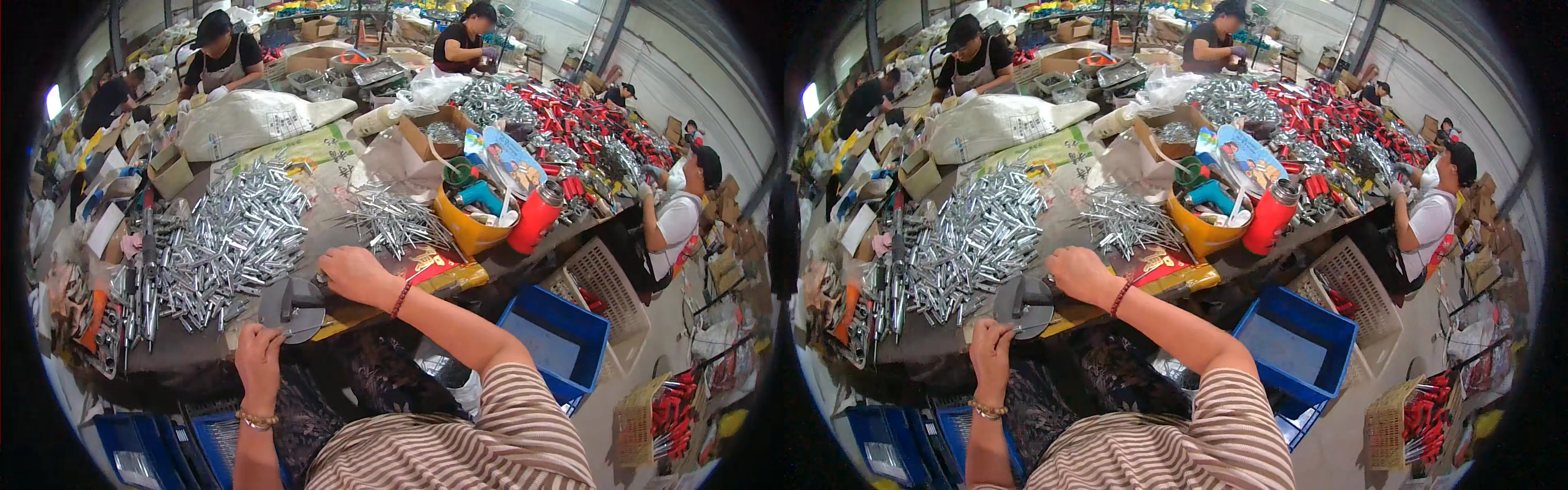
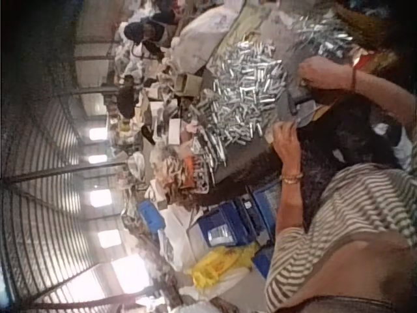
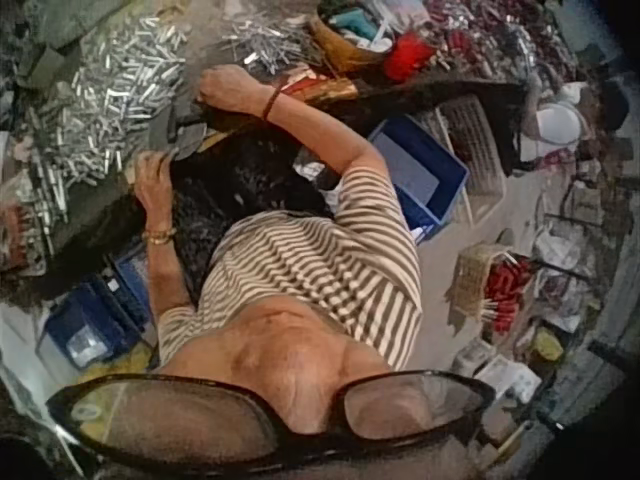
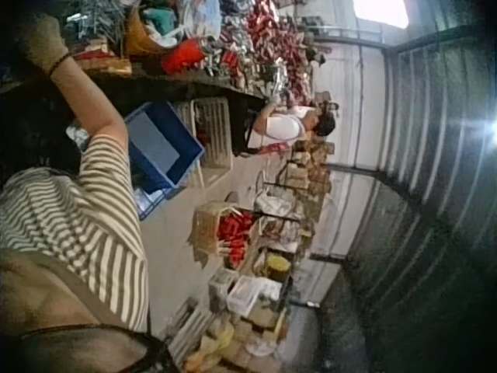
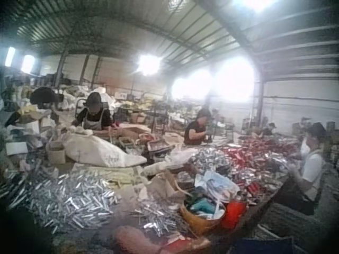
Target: The person assembles metal components by fitting metal pins and small parts together on a metal base, tapping them with a small hammer, and placing the assembled pieces into a blue tray.
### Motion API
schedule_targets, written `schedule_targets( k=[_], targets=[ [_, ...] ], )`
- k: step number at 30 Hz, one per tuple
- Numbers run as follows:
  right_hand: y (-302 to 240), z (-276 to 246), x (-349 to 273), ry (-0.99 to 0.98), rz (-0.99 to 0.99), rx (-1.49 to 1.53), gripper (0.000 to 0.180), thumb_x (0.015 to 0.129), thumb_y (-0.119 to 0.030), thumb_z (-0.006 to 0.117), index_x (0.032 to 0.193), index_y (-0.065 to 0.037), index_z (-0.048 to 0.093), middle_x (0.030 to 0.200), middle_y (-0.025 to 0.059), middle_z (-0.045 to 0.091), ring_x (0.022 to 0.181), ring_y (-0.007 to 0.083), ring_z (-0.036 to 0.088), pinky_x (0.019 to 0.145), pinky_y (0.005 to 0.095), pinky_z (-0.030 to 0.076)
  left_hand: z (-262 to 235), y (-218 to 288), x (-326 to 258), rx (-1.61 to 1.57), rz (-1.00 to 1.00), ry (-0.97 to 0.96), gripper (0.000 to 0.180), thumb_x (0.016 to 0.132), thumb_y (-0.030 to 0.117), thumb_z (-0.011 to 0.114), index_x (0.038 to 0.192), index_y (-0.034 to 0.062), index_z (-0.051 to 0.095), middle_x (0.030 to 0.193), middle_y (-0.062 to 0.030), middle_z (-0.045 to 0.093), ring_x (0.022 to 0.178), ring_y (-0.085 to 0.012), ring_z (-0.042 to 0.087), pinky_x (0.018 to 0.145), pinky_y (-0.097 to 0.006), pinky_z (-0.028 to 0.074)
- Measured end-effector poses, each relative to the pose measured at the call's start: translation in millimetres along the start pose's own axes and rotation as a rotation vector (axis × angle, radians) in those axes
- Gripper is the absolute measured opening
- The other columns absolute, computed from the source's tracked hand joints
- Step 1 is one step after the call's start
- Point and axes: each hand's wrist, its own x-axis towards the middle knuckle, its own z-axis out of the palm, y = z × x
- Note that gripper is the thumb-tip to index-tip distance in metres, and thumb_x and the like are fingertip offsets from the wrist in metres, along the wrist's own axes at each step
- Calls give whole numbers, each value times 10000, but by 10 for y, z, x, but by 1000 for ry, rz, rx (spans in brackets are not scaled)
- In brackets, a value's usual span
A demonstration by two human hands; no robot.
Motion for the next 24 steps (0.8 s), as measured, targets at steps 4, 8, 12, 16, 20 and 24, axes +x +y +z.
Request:
schedule_targets(
  k=[4, 8, 12, 16, 20, 24],
  targets=[
    [-370, -167, 3, 111, 179, 464, 209, 817, -172, 680, 964, -28, 647, 928, 194, 659, 900, 418, 659, 793, 496, 538, 14, 1, 19, 14, 3, -6, 131, 825, 14, 778, 945, 25, 726, 938, -116, 613, 847, -312, 642, 734, -390, 516],
    [-858, -32, -61, 193, 63, 648, 181, 823, -102, 684, 958, -14, 599, 917, 194, 626, 926, 426, 632, 787, 508, 516, 21, -30, 3, -16, 1, -3, 137, 829, 9, 773, 956, 22, 722, 943, -123, 608, 853, -314, 640, 737, -386, 515],
    [-1057, 190, -96, 216, 65, 625, 225, 823, -55, 674, 1023, -28, 575, 914, 183, 614, 925, 425, 622, 784, 514, 508, 31, -82, -10, -36, 29, -1, 145, 816, -49, 716, 945, 6, 683, 957, -136, 605, 861, -330, 636, 742, -395, 519],
    [-1153, 273, -90, 216, 102, 630, 337, 811, -10, 665, 1124, -53, 549, 942, 169, 625, 926, 415, 624, 787, 520, 506, 20, -121, -28, -26, 36, -12, 152, 797, -81, 661, 932, -11, 645, 967, -150, 606, 870, -347, 632, 755, -409, 524],
    [-1162, 256, -118, 216, 97, 534, 381, 804, 13, 664, 1162, -56, 556, 971, 159, 634, 962, 396, 623, 825, 499, 510, 44, -135, -35, -39, 33, 7, 145, 802, -71, 663, 934, -14, 648, 964, -152, 605, 875, -347, 632, 764, -417, 523],
    [-1146, 235, -134, 179, 74, 468, 418, 805, 3, 673, 1201, -66, 560, 990, 160, 641, 994, 377, 624, 852, 475, 514, 32, -149, -39, -31, 21, -24, 171, 813, -53, 659, 976, -5, 682, 980, -162, 608, 896, -354, 633, 784, -434, 526]
  ],
)
